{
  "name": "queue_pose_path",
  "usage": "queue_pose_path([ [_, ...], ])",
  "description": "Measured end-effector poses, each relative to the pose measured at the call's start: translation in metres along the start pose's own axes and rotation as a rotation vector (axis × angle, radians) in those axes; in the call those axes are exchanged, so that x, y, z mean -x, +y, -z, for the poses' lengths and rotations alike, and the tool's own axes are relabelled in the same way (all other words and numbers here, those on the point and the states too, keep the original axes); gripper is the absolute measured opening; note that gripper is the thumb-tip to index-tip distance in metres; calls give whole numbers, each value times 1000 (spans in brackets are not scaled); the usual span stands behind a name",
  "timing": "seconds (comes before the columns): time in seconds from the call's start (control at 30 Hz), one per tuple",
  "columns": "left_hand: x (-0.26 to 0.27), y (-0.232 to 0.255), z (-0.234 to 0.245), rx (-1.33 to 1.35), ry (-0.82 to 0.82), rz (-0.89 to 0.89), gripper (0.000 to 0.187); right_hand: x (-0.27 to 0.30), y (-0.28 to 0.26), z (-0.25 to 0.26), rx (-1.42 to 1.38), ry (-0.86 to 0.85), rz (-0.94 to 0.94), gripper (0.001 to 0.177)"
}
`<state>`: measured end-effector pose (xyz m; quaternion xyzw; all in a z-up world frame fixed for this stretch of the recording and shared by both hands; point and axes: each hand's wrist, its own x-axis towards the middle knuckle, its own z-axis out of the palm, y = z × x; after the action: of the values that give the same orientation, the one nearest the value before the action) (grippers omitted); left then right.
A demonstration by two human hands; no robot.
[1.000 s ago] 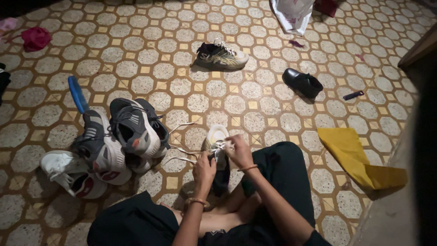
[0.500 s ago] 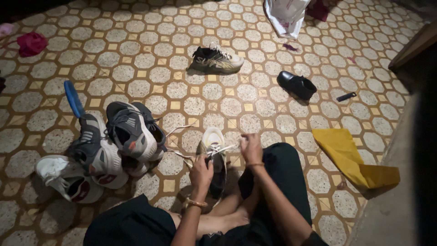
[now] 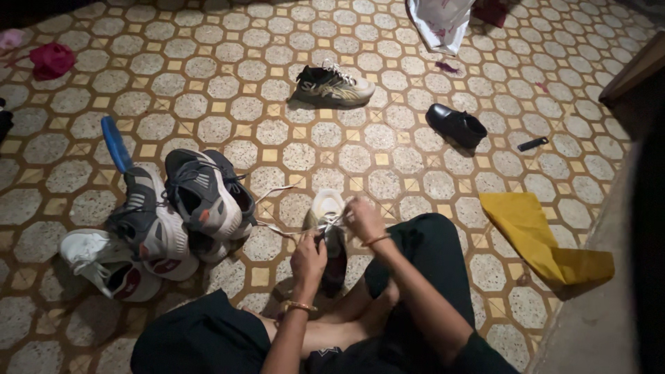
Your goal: The person sits on the floor and unlaces a dark sneaker, then picks up a white sneaker and begins to re-lace it. The person handles the laces by hand, threading them through the eyelets and tying a knot.
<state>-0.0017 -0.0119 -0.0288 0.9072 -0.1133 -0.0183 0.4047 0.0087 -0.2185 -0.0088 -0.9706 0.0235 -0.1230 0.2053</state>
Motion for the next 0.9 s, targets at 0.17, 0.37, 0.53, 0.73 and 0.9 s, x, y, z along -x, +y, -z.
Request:
queue_pose_path([
  [0.17, -1, 0, -2, 8, 22, -31, 30, 10, 67, 30, 50, 228, -586, 19],
  [0.37, -6, 0, -3, -12, -40, 58, 29, 17, 92, 47, 145, 412, -559, 33],
  [0.53, -4, 8, 0, -66, -22, 5, 30, 28, 9, 14, -309, -78, -329, 62],
  [0.73, 1, 11, 8, 9, 21, -79, 26, 37, -44, 4, -29, -251, -227, 71],
  [0.9, -6, 9, 9, 19, 9, -85, 27, 32, 0, -23, -86, -326, -270, 57],
])
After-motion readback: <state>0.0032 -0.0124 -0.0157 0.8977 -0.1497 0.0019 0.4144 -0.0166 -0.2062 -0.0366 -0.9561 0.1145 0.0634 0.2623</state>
